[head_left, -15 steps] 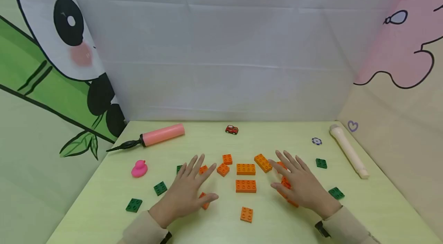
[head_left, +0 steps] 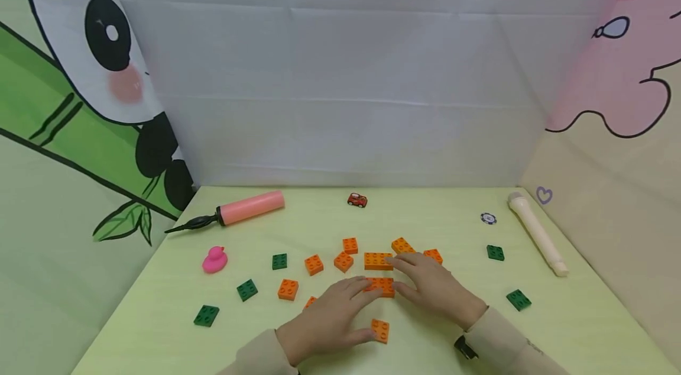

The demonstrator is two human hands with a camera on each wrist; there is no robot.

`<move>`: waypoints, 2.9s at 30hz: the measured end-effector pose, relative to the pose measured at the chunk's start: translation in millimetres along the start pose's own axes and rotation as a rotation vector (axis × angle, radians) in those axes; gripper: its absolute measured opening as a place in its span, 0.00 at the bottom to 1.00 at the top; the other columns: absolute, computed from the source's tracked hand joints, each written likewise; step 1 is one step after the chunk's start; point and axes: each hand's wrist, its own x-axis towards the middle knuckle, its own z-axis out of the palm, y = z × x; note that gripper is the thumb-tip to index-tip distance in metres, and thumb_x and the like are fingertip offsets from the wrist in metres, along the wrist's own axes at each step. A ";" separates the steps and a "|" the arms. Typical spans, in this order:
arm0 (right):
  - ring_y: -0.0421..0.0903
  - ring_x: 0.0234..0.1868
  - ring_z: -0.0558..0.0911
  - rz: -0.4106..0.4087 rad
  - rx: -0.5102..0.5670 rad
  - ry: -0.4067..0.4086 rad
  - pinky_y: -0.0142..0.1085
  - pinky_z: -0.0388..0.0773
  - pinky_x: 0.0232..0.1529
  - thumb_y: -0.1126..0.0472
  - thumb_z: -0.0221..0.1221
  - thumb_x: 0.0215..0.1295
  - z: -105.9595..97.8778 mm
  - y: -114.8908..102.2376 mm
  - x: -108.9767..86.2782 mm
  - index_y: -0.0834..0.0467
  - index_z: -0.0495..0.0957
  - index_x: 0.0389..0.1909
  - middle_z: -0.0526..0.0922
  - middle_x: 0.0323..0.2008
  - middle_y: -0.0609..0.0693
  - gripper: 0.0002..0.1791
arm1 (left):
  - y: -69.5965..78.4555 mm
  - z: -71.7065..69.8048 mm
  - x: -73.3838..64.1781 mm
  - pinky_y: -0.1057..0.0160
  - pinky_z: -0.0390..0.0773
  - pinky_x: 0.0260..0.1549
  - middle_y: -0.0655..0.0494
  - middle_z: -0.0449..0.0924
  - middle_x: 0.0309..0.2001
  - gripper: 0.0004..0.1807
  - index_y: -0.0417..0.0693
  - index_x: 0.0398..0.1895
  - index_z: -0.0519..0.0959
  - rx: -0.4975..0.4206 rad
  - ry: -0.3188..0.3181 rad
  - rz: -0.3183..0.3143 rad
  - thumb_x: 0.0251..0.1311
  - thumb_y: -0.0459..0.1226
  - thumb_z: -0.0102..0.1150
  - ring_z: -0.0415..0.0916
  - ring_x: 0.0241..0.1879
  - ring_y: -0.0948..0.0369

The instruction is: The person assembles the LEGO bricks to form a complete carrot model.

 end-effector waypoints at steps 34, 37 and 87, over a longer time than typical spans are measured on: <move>0.41 0.47 0.81 -0.088 0.080 -0.165 0.39 0.81 0.50 0.56 0.63 0.68 1.0 -5.1 8.2 0.56 0.81 0.56 0.82 0.50 0.46 0.18 | 2.8 3.4 30.1 0.70 0.77 0.41 0.68 0.79 0.36 0.11 0.55 0.42 0.86 -0.008 -0.161 -0.107 0.59 0.47 0.70 0.72 0.35 0.71; 0.42 0.48 0.81 -0.083 0.097 -0.162 0.39 0.81 0.50 0.56 0.63 0.68 0.9 -6.0 6.3 0.57 0.82 0.55 0.82 0.49 0.46 0.17 | 3.2 3.2 32.0 0.70 0.76 0.37 0.68 0.78 0.33 0.10 0.53 0.41 0.86 -0.024 -0.162 -0.132 0.59 0.45 0.70 0.71 0.32 0.72; 0.36 0.43 0.80 -0.061 0.174 -0.193 0.35 0.81 0.47 0.55 0.66 0.65 1.1 -26.2 -22.2 0.53 0.85 0.48 0.84 0.44 0.39 0.13 | -0.9 -8.9 24.2 0.70 0.78 0.41 0.67 0.86 0.38 0.11 0.50 0.44 0.88 -0.204 -0.117 -0.195 0.59 0.41 0.70 0.75 0.33 0.73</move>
